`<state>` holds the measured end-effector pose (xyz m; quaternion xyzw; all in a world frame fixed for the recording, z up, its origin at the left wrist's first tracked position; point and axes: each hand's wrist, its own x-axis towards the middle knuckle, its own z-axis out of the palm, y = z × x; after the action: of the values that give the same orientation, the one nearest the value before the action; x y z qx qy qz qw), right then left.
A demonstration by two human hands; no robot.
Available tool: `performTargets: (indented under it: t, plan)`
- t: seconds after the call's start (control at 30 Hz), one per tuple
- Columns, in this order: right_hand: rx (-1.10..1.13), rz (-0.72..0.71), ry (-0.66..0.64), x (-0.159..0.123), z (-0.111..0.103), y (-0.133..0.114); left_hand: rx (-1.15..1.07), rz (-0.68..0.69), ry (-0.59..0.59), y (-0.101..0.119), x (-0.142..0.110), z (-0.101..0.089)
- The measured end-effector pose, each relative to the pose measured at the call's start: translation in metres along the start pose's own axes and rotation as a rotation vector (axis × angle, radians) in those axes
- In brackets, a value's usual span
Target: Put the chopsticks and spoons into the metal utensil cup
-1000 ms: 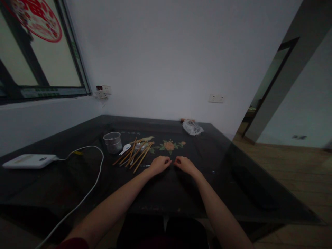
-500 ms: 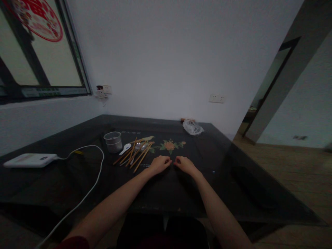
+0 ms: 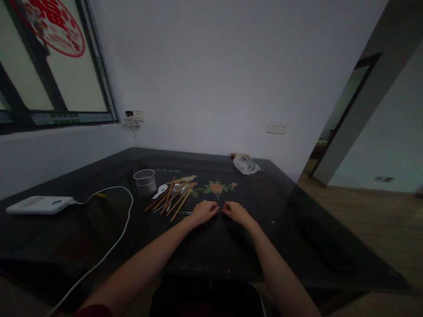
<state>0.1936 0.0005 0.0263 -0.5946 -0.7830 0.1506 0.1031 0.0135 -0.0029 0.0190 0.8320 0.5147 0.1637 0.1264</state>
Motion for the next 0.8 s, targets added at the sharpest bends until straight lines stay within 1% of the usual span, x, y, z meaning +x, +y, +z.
performTargets:
  t: [0.43,0.8]
  plan:
    - [-0.026,0.005,-0.007,-0.0013,-0.0010,-0.0014,-0.035,0.001,0.010,0.0010,-0.0013,-0.0008]
    - [-0.031,0.006,-0.001,-0.0022,-0.0003,-0.0023,-0.004,0.006,0.011,-0.0038,0.0021,0.0043]
